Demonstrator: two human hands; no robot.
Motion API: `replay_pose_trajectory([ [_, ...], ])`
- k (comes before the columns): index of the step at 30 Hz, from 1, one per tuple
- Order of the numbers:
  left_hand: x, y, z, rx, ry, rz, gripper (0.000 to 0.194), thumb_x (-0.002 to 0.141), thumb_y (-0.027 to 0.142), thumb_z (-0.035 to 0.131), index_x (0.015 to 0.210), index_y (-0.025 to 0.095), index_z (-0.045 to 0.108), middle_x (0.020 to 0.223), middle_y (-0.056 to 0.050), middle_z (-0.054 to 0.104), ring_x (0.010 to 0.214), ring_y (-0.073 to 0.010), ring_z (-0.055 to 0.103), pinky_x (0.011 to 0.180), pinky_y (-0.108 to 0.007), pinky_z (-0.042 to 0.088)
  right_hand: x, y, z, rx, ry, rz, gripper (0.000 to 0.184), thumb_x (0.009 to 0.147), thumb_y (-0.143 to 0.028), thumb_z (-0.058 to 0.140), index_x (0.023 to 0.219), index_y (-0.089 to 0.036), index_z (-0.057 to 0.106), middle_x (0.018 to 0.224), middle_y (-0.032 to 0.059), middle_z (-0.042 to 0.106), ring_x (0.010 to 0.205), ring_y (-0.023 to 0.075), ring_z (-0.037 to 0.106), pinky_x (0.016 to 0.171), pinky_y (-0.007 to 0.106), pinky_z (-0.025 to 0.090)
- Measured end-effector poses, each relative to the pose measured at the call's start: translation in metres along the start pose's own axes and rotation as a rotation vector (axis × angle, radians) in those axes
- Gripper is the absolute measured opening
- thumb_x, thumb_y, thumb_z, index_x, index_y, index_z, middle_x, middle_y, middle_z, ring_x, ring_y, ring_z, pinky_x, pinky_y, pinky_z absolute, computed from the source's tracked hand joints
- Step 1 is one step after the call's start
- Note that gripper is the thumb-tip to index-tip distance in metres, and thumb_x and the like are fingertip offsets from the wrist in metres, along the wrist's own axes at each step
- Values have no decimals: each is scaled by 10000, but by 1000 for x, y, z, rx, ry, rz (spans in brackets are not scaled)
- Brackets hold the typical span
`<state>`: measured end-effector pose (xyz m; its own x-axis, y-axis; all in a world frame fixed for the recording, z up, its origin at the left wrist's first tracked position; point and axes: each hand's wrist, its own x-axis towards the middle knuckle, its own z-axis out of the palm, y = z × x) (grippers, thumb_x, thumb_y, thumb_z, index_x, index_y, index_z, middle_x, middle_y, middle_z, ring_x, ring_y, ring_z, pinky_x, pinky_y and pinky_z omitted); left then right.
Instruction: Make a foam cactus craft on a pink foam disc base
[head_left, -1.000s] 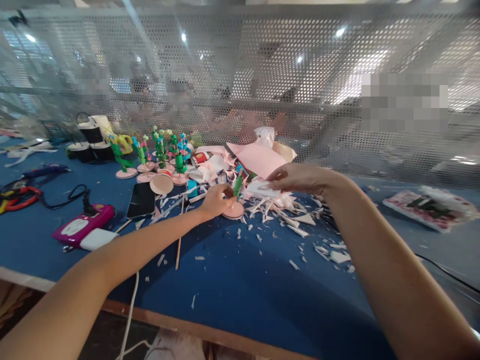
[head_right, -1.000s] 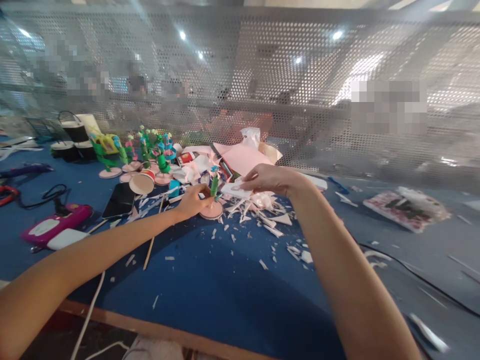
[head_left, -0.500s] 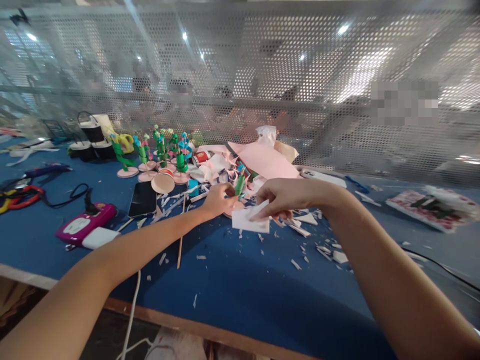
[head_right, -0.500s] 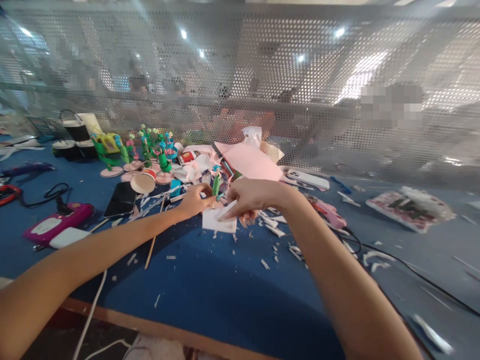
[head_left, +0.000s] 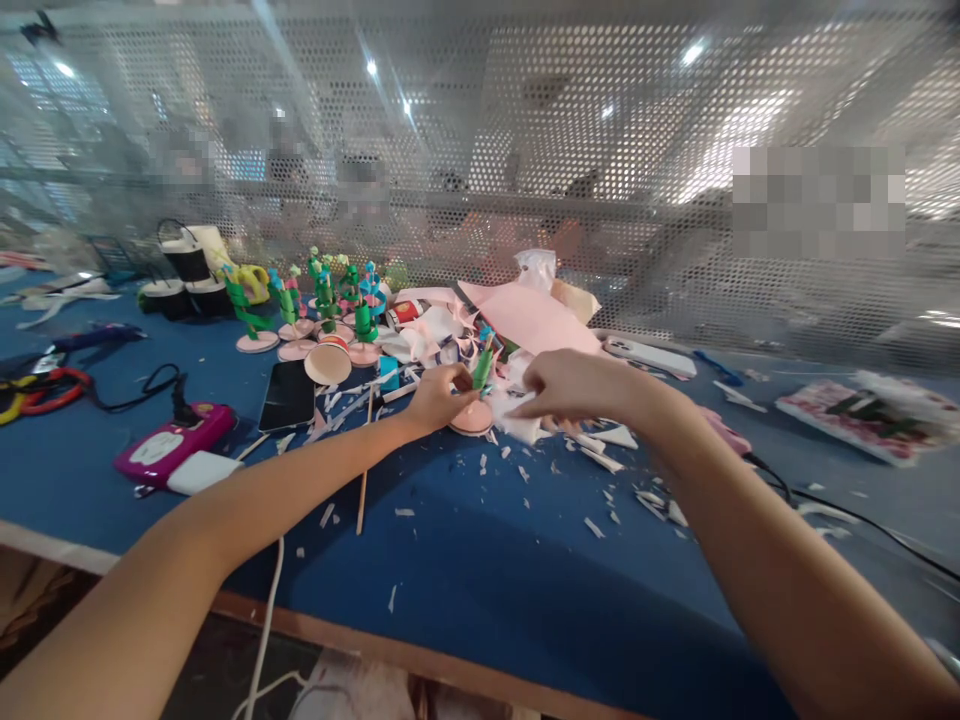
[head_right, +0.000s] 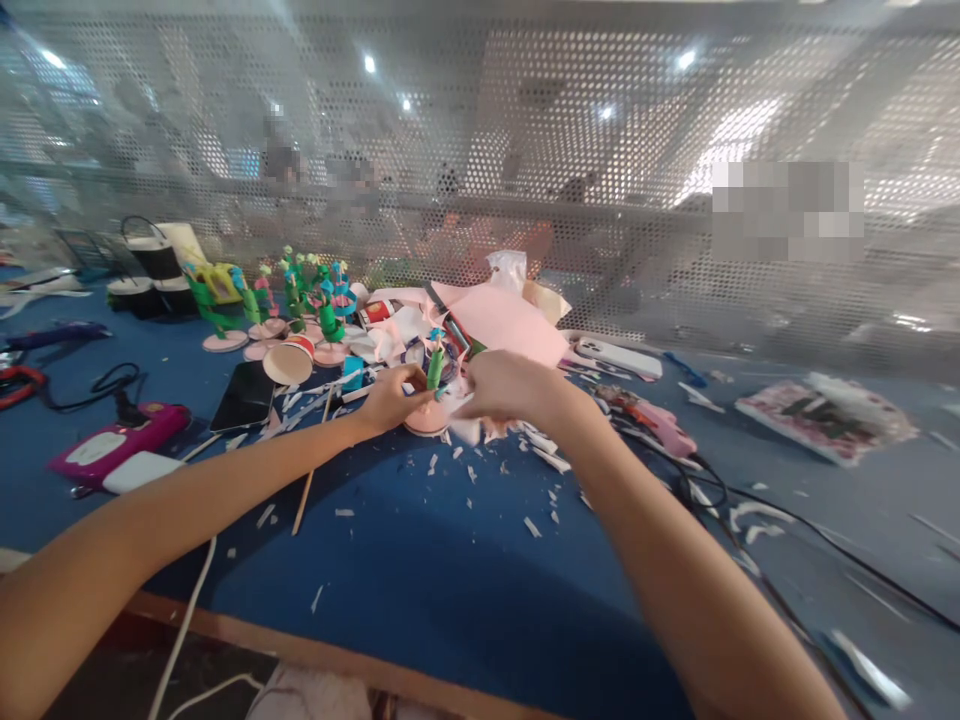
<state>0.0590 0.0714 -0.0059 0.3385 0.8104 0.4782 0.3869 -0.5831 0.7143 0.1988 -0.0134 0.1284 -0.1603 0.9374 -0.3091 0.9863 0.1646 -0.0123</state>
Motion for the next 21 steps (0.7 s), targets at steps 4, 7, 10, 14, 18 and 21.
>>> replay_pose_trajectory([
  [4,0,0,-1,7,12,13,108,691,132,678,657,145,577,693,-14,659,695,-141,613,667,-240,459,-4,-2,-1,124,-149,-68,393,781,-459,598,550,-168,471,481,6,529,454,103,484,512,237,352],
  [7,-1,1,-1,-25,-11,19,119,708,172,681,661,146,575,655,-7,645,675,-141,611,647,-240,458,-5,-1,-2,-83,104,104,392,815,-392,565,514,-170,447,464,23,507,468,118,479,519,256,329],
  [10,-1,2,-2,3,-5,12,131,701,163,679,641,152,563,653,-6,645,672,-140,610,654,-243,458,-5,-1,-3,38,-46,-29,384,799,-451,576,554,-171,481,483,9,523,464,110,477,522,248,346],
  [14,0,2,-1,18,7,5,126,700,158,674,638,159,565,665,-4,650,671,-138,610,656,-242,462,-5,0,-4,-18,-33,27,398,821,-412,562,519,-174,456,458,11,506,439,99,443,526,250,340],
  [18,-1,1,-1,27,9,23,110,704,155,667,647,159,573,673,-5,652,675,-139,607,664,-249,465,-6,1,-4,11,-37,13,396,836,-416,540,533,-176,455,457,11,507,429,96,435,524,247,341],
  [21,-1,0,0,29,14,27,109,692,126,665,647,155,570,675,-9,651,675,-137,604,668,-250,464,-6,2,-4,108,-173,-14,378,821,-453,552,573,-174,489,482,8,528,440,99,466,519,238,357],
])
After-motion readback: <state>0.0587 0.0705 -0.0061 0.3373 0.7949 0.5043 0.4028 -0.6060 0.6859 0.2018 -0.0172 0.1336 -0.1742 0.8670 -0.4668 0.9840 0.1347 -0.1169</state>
